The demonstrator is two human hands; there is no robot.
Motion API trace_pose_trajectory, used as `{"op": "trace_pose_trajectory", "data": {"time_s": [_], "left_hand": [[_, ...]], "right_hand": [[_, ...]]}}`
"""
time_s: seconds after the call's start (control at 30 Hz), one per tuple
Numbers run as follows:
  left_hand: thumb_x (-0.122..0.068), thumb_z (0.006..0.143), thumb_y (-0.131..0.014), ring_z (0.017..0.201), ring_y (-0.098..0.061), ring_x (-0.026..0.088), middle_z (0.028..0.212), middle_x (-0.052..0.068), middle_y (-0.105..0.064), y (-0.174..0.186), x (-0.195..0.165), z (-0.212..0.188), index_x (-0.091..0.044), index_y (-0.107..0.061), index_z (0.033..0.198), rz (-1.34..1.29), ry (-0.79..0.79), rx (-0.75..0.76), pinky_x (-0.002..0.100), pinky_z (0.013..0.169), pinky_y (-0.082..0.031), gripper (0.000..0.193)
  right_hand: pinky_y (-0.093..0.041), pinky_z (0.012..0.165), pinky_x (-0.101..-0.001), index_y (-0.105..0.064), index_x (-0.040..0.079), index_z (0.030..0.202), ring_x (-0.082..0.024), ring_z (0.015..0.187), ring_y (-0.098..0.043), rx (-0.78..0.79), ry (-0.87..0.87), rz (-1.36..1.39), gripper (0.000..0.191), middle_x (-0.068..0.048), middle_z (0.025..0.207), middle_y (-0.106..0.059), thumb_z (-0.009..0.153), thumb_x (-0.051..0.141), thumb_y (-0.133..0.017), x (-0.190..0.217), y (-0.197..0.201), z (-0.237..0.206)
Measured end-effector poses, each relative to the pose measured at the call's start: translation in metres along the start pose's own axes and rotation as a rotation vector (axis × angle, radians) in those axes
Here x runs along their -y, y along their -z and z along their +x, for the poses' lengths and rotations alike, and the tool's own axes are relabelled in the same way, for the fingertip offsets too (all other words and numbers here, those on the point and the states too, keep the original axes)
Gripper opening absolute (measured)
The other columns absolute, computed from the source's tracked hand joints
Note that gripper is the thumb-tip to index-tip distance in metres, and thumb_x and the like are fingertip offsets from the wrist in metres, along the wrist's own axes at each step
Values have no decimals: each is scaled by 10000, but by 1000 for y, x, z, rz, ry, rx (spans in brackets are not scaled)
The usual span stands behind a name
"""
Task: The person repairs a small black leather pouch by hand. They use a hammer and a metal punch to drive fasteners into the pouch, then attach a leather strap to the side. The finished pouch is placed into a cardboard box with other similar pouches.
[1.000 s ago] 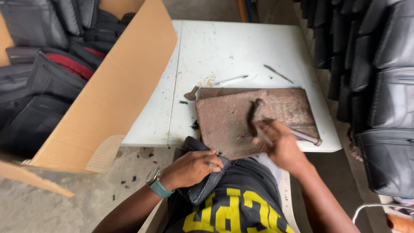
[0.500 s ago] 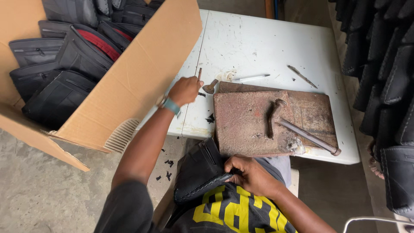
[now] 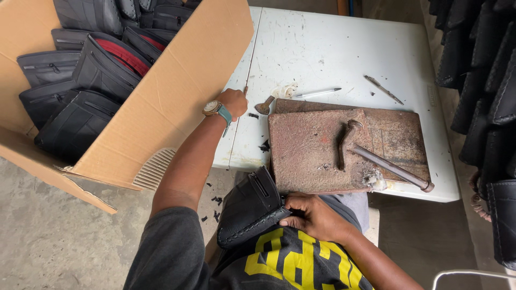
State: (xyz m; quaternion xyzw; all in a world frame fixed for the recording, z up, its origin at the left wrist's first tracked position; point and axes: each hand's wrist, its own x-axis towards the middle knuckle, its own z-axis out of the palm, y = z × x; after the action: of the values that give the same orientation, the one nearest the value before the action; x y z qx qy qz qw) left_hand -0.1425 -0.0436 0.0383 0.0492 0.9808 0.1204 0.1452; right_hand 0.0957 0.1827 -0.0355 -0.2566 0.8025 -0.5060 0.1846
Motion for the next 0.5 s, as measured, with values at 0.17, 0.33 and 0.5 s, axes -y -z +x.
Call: {"op": "trace_pose_trajectory", "data": {"time_s": [0.17, 0.33, 0.5], "left_hand": [[-269, 1006, -469, 642, -745, 258, 583, 132, -703, -8, 8, 13, 18, -737, 752, 97, -37, 11, 400, 723, -597, 468], [-560, 998, -474, 714, -745, 273, 672, 153, -710, -7, 10, 7, 20, -701, 911, 104, -32, -19, 414, 716, -580, 628], [-762, 778, -602, 733, -777, 218, 803, 80, -778, -13, -7, -83, -68, -698, 967, -347, -563, 132, 357, 671, -582, 726]], "right_hand": [[-511, 723, -385, -642, -9, 835, -214, 761, -630, -6, 60, 21, 276, -91, 797, -630, 864, 222, -790, 1, 2, 0], [-501, 719, -392, -655, -7, 847, -241, 776, -631, -16, 88, -20, 277, -87, 822, -618, 871, 240, -776, -3, 2, 0], [-485, 687, -372, -565, -51, 779, -236, 719, -537, -99, 166, -75, 400, -117, 745, -540, 885, 219, -839, -5, 0, 11]]}}
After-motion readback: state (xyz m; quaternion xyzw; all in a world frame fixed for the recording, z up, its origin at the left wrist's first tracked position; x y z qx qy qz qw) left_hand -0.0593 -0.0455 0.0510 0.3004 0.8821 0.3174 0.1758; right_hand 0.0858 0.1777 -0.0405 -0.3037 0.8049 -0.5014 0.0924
